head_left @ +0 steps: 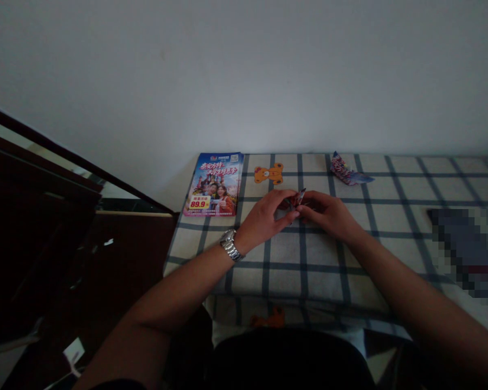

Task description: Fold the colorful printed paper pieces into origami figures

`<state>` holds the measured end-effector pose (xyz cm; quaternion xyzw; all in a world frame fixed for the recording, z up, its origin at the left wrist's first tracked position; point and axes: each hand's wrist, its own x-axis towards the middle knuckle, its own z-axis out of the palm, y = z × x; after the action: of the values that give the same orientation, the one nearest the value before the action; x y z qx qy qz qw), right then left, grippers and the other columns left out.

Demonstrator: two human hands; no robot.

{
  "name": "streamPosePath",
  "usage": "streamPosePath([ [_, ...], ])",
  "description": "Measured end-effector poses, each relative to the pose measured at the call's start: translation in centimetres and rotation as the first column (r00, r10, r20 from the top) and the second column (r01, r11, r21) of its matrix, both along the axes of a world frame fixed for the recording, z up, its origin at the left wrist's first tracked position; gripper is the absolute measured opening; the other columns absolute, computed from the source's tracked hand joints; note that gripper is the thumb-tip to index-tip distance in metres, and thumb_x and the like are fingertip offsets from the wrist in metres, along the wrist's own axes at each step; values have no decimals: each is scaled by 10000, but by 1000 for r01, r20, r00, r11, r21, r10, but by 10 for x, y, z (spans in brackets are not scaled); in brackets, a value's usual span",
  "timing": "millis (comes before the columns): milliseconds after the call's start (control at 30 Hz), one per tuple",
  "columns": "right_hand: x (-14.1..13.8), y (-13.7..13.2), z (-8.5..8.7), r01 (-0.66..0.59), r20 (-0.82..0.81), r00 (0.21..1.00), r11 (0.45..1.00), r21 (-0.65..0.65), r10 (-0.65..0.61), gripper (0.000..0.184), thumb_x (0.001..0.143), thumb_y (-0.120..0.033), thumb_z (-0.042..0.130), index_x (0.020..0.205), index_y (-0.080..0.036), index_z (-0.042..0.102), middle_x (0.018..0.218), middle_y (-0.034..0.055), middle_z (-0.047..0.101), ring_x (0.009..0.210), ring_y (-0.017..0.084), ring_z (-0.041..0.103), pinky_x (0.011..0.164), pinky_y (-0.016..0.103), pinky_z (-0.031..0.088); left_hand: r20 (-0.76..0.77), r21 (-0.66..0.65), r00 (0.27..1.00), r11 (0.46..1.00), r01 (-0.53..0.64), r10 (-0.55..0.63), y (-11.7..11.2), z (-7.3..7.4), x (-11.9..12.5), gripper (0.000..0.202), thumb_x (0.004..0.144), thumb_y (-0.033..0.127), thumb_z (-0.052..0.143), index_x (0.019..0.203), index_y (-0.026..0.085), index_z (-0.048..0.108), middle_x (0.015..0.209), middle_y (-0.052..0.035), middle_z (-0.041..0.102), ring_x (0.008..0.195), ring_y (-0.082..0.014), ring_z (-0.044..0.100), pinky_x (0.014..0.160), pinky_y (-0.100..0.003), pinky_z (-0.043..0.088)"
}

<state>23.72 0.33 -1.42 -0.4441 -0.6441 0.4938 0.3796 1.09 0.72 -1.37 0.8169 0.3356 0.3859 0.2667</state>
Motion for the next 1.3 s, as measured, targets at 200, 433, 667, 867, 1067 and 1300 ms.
streamPosePath([
  [200,1,0,-1,7,39,999,1000,16,-7,381,905,-523,770,1165,-246,740,1060,56,810,751,215,764,742,380,676,42,-30,999,999,25,-24,2,-3,-1,400,993,317,717,1356,255,562,1245,-76,682,1061,-195,721,969,-381,627],
  [433,4,0,-5,5,64,998,1000,-2,-5,448,919,-538,750,1249,-238,721,1104,73,809,815,242,785,782,408,678,112,-89,993,995,50,-40,4,-9,0,425,992,342,725,1372,246,562,1294,-101,683,1071,-198,738,975,-392,638],
  [667,4,0,-1,-13,76,997,999,30,11,430,903,-527,761,1232,-253,727,1095,72,803,785,236,777,817,435,676,182,-156,981,983,98,-69,3,-10,0,440,991,385,727,1366,234,553,1293,-106,684,1059,-192,753,937,-360,660],
  [867,3,-2,0,-15,81,997,999,45,11,428,928,-523,734,1257,-250,717,1104,78,798,806,234,774,789,409,672,197,-179,979,979,98,-61,3,-9,-1,413,1020,397,676,1364,217,535,1308,-124,681,1092,-212,750,960,-381,656],
  [1067,2,-3,2,-25,84,996,999,35,22,452,957,-507,704,1313,-228,700,1025,66,810,776,218,766,768,384,668,214,-185,975,978,100,-60,1,-5,-1,406,1040,422,631,1366,206,523,1280,-126,695,1103,-219,744,983,-382,646],
  [1300,3,-2,3,-84,12,996,996,-14,84,412,992,-517,661,1331,-284,677,1064,50,802,856,236,767,788,397,669,228,-195,972,976,100,-54,3,-6,-4,346,1058,347,598,1370,214,528,1306,-131,691,1141,-220,737,971,-366,651],
])
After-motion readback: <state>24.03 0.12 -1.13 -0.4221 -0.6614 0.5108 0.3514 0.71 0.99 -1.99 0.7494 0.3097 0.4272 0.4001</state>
